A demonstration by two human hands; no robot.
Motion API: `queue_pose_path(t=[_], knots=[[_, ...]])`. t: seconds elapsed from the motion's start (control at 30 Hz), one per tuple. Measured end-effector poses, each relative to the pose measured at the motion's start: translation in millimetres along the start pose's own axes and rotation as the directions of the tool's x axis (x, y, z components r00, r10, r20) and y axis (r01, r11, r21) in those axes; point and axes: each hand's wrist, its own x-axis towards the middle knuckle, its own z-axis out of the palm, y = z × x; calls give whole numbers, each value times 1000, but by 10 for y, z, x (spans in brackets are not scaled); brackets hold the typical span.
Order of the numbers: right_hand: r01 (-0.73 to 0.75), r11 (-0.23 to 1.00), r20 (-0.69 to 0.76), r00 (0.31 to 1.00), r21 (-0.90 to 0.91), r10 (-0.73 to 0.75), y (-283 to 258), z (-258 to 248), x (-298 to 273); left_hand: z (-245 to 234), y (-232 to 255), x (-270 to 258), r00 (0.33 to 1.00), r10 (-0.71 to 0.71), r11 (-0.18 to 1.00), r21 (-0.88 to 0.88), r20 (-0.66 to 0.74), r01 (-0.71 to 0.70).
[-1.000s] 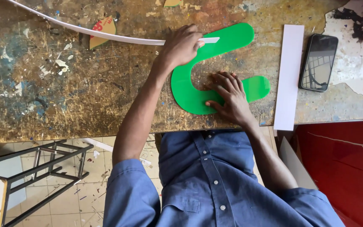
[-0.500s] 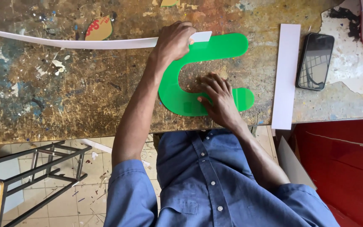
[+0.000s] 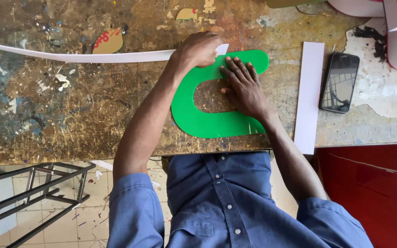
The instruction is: The person peels a green backing off a cardboard cutout, then applies glue from a bottle to a white strip and attaches it to the green cutout on a workbench.
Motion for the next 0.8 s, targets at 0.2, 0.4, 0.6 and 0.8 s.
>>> queue_pose_path(t=[0.2, 0.4, 0.6, 0.8], knots=[[-26, 995, -64, 997, 99, 33, -108, -86, 5, -24, -98, -48, 997, 26, 998, -64, 79, -21], [-45, 992, -50, 997, 121, 52, -119, -123, 20, 200, -191, 40, 998, 65, 998, -26, 3, -65], [-31, 992, -56, 998, 120, 38, -118, -143, 27, 110, -160, 11, 998, 58, 995, -85, 10, -57], [-52, 988, -50, 997, 148, 60, -146, -183, 47, 174, -164, -7, 997, 75, 996, -37, -31, -76]])
